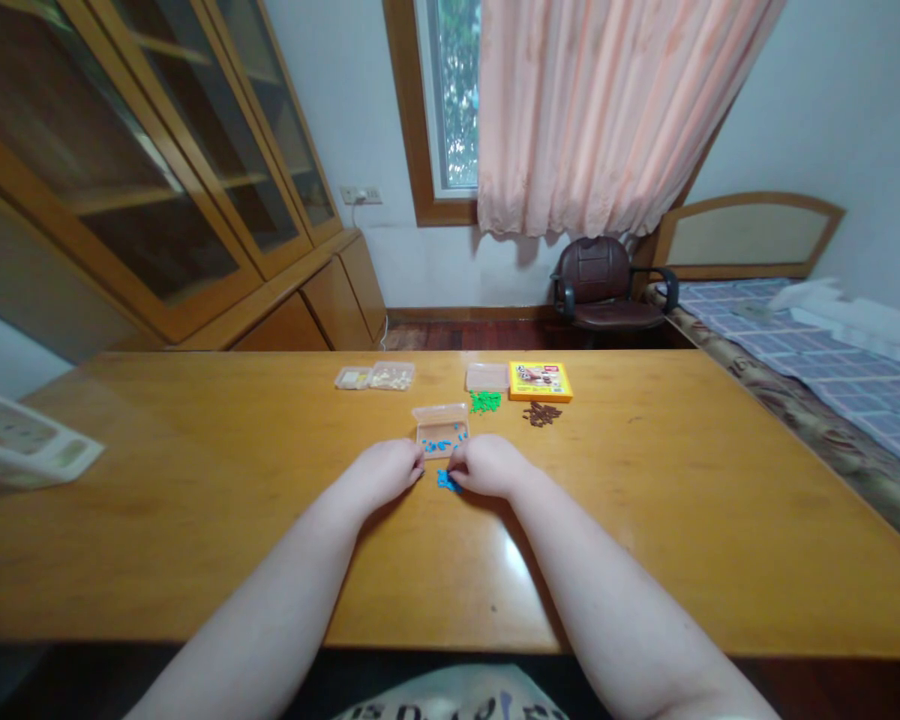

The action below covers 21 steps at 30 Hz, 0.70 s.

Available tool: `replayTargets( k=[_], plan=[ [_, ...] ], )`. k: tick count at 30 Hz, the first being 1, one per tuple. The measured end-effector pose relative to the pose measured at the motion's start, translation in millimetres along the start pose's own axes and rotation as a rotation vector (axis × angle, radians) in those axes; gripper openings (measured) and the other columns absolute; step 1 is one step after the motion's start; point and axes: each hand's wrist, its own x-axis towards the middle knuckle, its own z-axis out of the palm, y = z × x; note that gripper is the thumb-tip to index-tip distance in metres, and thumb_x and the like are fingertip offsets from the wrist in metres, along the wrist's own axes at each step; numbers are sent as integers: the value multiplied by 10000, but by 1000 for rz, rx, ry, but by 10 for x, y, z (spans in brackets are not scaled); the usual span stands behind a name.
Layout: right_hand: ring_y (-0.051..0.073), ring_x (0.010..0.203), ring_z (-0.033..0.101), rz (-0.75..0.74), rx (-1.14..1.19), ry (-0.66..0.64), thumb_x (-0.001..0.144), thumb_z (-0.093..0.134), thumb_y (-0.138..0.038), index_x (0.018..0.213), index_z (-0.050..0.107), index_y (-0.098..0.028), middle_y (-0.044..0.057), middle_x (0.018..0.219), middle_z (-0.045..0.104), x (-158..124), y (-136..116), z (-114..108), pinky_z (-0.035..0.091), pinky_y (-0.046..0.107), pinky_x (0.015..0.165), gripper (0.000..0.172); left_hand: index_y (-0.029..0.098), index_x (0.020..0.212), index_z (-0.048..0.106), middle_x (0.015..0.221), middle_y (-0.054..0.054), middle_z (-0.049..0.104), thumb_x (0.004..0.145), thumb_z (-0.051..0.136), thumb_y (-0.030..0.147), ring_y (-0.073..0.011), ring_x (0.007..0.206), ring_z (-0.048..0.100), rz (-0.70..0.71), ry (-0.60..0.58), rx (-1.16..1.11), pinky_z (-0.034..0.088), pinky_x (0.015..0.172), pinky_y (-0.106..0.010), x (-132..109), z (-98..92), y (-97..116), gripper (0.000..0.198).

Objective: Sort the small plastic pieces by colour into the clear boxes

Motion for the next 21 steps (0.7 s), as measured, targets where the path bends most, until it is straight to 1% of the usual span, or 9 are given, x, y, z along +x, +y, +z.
replayTargets(
  k=[5, 11, 15, 19, 21],
  plan=[
    [181, 748, 630, -5, -43, -20, 812, 516, -303, 887, 730, -243, 48, 862, 721, 1, -45, -8, 389, 244, 640, 235, 173, 860, 646, 896, -115, 687, 822, 501, 258, -244, 837, 655, 21, 2, -12, 490, 734, -320, -2, 11, -17, 173],
    [187, 751, 635, 11, -86, -19, 821, 496, -277, 884, 724, -231, 62, 869, 719, 17, -71, -1, 389, 243, 636, 241, 218, 794, 638, 853, -55, 682, 775, 547, 251, -196, 785, 635, 39, 53, -58, 462, 704, -273, -13, -5, -187, 99],
    [191, 737, 634, 13, -104, -10, 828, 492, -292, 865, 717, -220, 74, 849, 716, 22, -52, 20, 387, 247, 638, 239, 229, 781, 642, 819, -31, 682, 726, 594, 250, -181, 750, 627, 48, 35, -59, 445, 663, -249, -3, 27, -270, 77],
    [181, 723, 629, 12, -66, 13, 822, 518, -291, 862, 714, -216, 69, 830, 715, 33, -29, 57, 382, 240, 635, 214, 236, 802, 647, 835, -29, 683, 723, 592, 250, -181, 752, 623, 82, 21, -66, 443, 657, -251, 22, 86, -254, 97],
    [169, 728, 623, 36, -21, 57, 824, 529, -288, 864, 708, -214, 60, 824, 711, 40, -17, 73, 380, 234, 644, 197, 230, 794, 649, 839, -38, 685, 746, 566, 241, -183, 749, 624, 83, 8, -60, 446, 661, -256, 31, 101, -226, 97]
  ],
)
